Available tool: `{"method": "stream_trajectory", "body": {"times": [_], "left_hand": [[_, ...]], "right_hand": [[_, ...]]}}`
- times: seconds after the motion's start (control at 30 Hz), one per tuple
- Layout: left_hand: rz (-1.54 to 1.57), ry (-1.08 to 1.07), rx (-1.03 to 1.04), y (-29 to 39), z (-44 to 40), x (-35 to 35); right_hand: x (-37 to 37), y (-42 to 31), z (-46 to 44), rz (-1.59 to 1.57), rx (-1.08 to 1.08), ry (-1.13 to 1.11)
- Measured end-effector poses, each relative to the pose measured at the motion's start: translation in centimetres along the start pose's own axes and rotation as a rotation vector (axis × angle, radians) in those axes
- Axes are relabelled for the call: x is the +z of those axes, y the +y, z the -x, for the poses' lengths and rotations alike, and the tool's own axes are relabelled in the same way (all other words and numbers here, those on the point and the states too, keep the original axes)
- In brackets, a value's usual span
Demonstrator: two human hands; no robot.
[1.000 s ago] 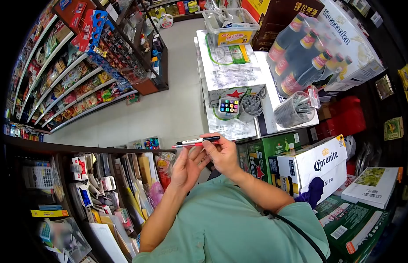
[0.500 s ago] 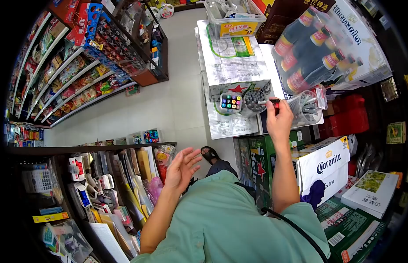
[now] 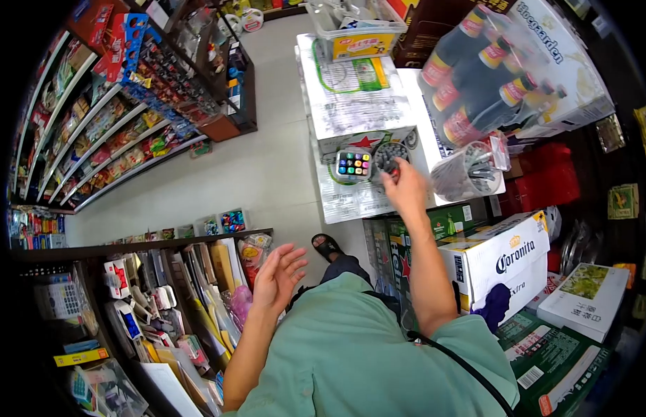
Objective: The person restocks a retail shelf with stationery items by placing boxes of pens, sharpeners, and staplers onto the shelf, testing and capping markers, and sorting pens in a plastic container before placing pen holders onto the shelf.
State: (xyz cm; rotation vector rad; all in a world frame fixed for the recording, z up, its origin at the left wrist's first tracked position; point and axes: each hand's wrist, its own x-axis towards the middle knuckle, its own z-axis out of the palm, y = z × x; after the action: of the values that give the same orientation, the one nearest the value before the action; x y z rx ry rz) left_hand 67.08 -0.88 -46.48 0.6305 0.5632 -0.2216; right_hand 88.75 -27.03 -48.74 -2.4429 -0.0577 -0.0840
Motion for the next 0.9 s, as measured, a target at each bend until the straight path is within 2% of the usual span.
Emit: {"method": "stream_trajectory", "body": {"times": [0.1,0.17,0.3,0.37,0.5,0.67,0.73,0.8,0.87,0.9], "left_hand": [[0.015,0.001,0.011,0.0,-0.2,-0.5],[0.015,-0.005,0.004,-0.1,-0.2,-0.8],[0.015,0.003,-0.004,-0.3,-0.1,-0.9],[-0.013,0.009,-0.008,-0.3,0.0,-0.6],[-0.024,-0.016,0.002,0.0,0.0,-0.5],[-0.085,-0.013,0.042,0.2,0.5,0.5],[-0.422,-0.024,0.102,0.7,-0.4,1.3],[-0.589,-0.091,0.27,2.0,-0.9,2.7],[-0.767,-0.179,0.589,3.6,-1.1,4.1],[-0.77,-0.165,0.609,4.5,-0.6,5.2]], "right_hand": [[-0.3,-0.6,1.3,0.033,-0.032,0.108],[-0.3,-0.4,2.3,-0.015,0.157,0.024],[1.5,2.4,2.6,-0.016,0.15,0.031],[2.6,3.8,2.2,-0.001,-0.027,0.118],[0.9,2.3,2.5,-0.071,-0.103,0.197],[-5.8,-3.6,4.6,-0.146,-0.087,0.036],[-8.1,-6.2,4.9,-0.295,-0.153,-0.088],[-9.6,-8.7,4.9,-0.402,-0.221,-0.229],[-10.3,-11.7,4.7,-0.463,-0.331,-0.274],[-10.5,-13.5,4.8,-0.501,-0.367,-0.344]]}}
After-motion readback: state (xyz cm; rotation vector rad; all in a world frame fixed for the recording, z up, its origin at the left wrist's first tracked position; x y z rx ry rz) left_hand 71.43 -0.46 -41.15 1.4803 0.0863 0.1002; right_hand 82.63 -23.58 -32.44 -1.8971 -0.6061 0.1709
